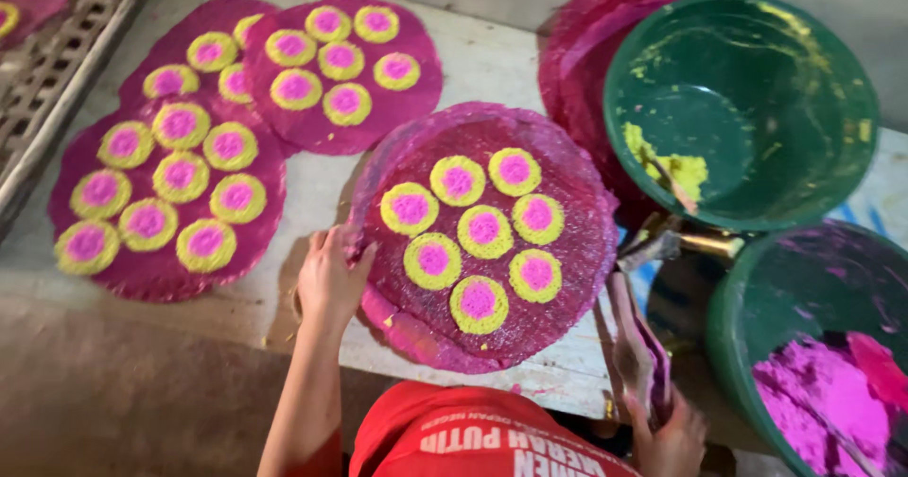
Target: The person forms round snacks using a wooden mold, alternating between pink and yellow pastes, then places the formed items onto round purple paper bases.
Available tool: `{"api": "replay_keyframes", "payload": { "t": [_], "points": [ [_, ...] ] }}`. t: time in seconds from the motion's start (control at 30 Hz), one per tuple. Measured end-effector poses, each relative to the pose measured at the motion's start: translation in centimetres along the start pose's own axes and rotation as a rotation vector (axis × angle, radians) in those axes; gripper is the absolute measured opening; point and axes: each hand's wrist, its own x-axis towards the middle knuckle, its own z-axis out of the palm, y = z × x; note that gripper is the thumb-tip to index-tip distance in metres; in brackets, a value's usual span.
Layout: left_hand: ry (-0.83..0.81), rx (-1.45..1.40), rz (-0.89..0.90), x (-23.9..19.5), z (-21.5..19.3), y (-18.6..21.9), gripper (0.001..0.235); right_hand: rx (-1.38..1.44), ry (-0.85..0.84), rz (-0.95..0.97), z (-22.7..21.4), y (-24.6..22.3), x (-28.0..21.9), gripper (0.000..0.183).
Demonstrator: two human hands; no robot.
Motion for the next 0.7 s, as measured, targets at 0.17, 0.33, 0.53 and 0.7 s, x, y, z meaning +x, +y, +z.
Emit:
{"api": "replay_keyframes", "payload": {
  "t": [0.17,0.33,0.53,0.7],
  "points": [
    [-0.099,-0.049,-0.114,-0.4,0.3,-0.3,0.041,0.367,0.168,-0.264,-4.1,-10.5,7.9,0.056],
    [-0.190,-0.096,-0.129,-0.4,0.5,0.0,0.033,0.506,0.017,-0.559,2.2,-18.8,20.4,0.034],
    [-0.163,-0.103,-0.093,0.4,-0.1,-0.3,0.057,0.189,-0.099,-0.482,9.2,-20.6,27.3,0.033],
    [-0.224,-0.181,-0.089,0.7,-0.2,-1.3,0.035,0.241,-0.104,-0.439,7.3,-21.0,26.8,0.019]
  ]
}}
